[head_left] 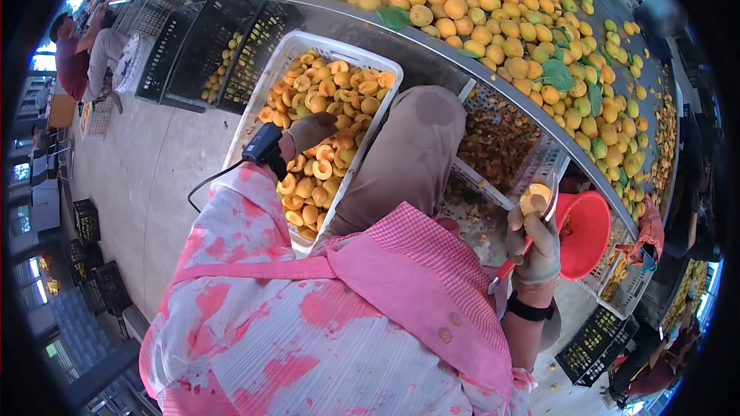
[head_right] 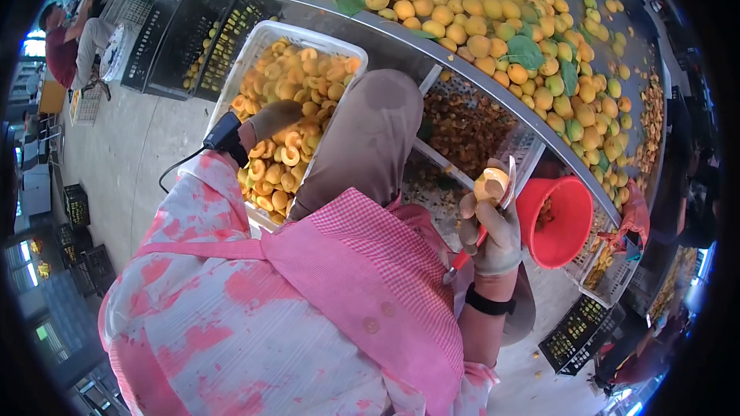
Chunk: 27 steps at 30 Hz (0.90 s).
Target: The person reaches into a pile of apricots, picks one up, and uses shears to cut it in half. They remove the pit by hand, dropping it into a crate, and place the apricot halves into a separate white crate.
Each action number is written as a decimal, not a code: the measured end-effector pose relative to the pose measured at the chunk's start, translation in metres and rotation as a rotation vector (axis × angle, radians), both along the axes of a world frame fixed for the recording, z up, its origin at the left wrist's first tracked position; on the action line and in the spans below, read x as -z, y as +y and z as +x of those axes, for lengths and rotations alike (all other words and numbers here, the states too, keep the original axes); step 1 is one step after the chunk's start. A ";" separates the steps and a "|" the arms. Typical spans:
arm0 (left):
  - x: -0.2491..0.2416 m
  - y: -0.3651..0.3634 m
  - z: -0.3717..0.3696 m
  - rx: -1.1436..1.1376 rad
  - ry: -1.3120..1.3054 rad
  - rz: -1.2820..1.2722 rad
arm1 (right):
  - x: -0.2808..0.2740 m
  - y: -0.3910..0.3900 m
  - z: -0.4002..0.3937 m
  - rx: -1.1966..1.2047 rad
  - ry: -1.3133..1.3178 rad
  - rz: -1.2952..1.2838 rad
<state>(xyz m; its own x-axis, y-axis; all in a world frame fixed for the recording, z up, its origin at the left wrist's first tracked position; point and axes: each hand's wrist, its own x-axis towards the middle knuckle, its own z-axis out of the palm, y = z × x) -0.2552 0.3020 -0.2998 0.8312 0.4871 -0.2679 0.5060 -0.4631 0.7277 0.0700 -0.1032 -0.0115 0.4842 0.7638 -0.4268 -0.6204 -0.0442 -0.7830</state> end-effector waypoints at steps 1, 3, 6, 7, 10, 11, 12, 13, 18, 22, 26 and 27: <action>0.010 0.007 0.003 -0.087 -0.003 0.065 | 0.003 0.000 0.001 -0.003 0.021 -0.005; -0.040 -0.001 0.032 -0.199 -0.038 0.256 | -0.004 0.004 0.001 -0.002 0.057 -0.008; -0.178 -0.047 0.109 -0.447 -0.351 -0.080 | -0.007 0.008 0.003 -0.053 0.052 0.049; -0.206 -0.061 0.131 -0.394 -0.408 -0.096 | -0.010 0.007 0.005 -0.055 0.066 0.018; -0.276 -0.122 0.181 -0.109 -0.448 -0.394 | -0.011 0.003 0.008 -0.051 0.101 0.086; -0.285 -0.146 0.193 -0.059 -0.409 -0.515 | -0.007 0.000 0.009 -0.056 0.099 0.141; -0.288 -0.158 0.205 0.208 -0.384 -0.288 | -0.009 -0.002 0.010 -0.060 0.127 0.161; -0.301 -0.185 0.216 0.170 -0.307 -0.596 | -0.009 -0.005 0.011 -0.061 0.141 0.163; -0.291 -0.245 0.265 0.279 -0.070 -1.075 | -0.008 -0.018 0.011 -0.040 0.118 0.175; -0.291 -0.261 0.277 0.260 -0.002 -1.142 | -0.002 -0.038 0.002 0.082 0.080 0.063; -0.279 -0.262 0.280 0.065 -0.213 -1.308 | -0.004 -0.054 -0.011 0.144 0.138 -0.091; -0.280 -0.260 0.279 0.062 -0.211 -1.314 | 0.000 -0.061 -0.010 0.205 0.139 -0.137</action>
<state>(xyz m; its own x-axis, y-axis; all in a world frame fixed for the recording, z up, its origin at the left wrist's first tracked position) 0.0242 0.0418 -0.0201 0.9259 -0.0723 -0.3707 0.3327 0.6208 0.7099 0.0599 -0.1637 -0.0118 0.5524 0.5864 -0.5924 -0.7281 -0.0065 -0.6854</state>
